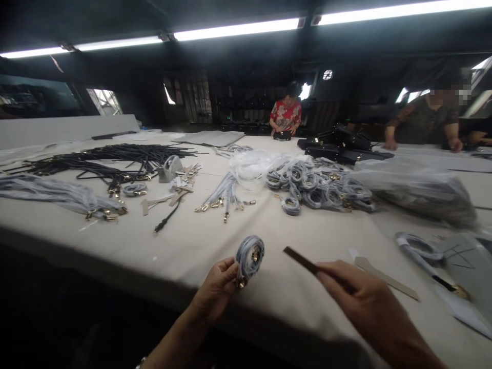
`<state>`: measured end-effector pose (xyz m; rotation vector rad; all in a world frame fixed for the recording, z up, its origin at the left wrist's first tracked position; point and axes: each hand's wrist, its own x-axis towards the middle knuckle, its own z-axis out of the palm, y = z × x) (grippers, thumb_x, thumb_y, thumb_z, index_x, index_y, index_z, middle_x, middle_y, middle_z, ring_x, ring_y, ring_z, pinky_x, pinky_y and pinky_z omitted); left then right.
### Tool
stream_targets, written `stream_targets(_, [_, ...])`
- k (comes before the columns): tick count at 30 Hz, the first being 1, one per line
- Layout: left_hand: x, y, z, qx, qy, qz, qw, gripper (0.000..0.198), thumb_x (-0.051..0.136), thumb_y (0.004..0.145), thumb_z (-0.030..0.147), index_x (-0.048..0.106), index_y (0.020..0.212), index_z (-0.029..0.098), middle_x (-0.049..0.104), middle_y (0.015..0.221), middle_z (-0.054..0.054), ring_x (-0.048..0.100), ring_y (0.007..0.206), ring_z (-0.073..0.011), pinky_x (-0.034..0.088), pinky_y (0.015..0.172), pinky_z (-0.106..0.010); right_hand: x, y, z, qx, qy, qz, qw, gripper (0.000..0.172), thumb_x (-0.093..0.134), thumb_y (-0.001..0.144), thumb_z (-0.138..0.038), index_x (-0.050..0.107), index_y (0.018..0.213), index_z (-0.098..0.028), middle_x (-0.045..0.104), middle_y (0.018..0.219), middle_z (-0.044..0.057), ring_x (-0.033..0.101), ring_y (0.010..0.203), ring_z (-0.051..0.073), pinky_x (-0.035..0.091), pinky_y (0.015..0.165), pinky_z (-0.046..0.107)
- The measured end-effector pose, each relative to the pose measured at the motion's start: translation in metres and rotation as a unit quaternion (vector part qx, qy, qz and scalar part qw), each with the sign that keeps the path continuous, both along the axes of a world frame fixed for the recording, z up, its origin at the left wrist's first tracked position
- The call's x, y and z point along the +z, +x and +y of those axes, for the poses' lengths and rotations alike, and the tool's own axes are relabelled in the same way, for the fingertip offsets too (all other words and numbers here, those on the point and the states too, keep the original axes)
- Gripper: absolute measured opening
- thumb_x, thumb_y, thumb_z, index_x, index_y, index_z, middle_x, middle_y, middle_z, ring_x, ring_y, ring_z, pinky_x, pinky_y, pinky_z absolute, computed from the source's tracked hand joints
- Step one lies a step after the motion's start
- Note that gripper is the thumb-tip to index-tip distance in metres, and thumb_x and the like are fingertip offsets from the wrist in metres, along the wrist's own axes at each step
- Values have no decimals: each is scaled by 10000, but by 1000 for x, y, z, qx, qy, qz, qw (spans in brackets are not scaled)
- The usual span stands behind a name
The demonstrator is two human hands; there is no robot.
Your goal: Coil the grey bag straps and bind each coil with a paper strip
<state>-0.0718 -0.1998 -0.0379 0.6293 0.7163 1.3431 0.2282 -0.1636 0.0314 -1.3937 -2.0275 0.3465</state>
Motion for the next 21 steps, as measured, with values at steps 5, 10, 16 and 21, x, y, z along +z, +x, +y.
stream_targets(5, [11, 0, -7, 42, 87, 152, 984, 241, 781, 769, 355, 692, 777, 131, 537, 817, -15, 454, 694, -112, 369, 634, -227, -2, -93, -15, 71, -214, 74, 971, 336, 540, 872, -495, 720, 805, -219, 618, 609, 5, 570, 506, 156, 451, 458, 242])
stream_targets(10, [21, -2, -16, 44, 131, 266, 954, 104, 714, 809, 267, 684, 823, 169, 555, 940, -37, 545, 842, -176, 439, 745, -273, -17, -121, -9, 138, -306, 269, 903, 366, 624, 843, -504, 737, 974, -182, 542, 592, -25, 488, 512, 125, 415, 454, 224])
stream_targets(16, [22, -10, -11, 85, 150, 456, 873, 67, 721, 752, 195, 656, 756, 180, 614, 854, -37, 522, 895, -221, 407, 777, -306, -37, -134, -7, 194, -372, 356, 835, 400, 782, 745, -371, 727, 1108, -211, 698, 925, 29, 559, 731, 156, 448, 588, 226])
stream_targets(21, [12, -10, 1, 61, 120, 509, 850, 81, 683, 701, 144, 621, 740, 178, 608, 820, -33, 511, 879, -232, 391, 775, -323, -64, -141, -5, 116, -400, 420, 806, 459, 796, 684, -513, 743, 989, -174, 711, 825, 40, 645, 811, 234, 514, 762, 317])
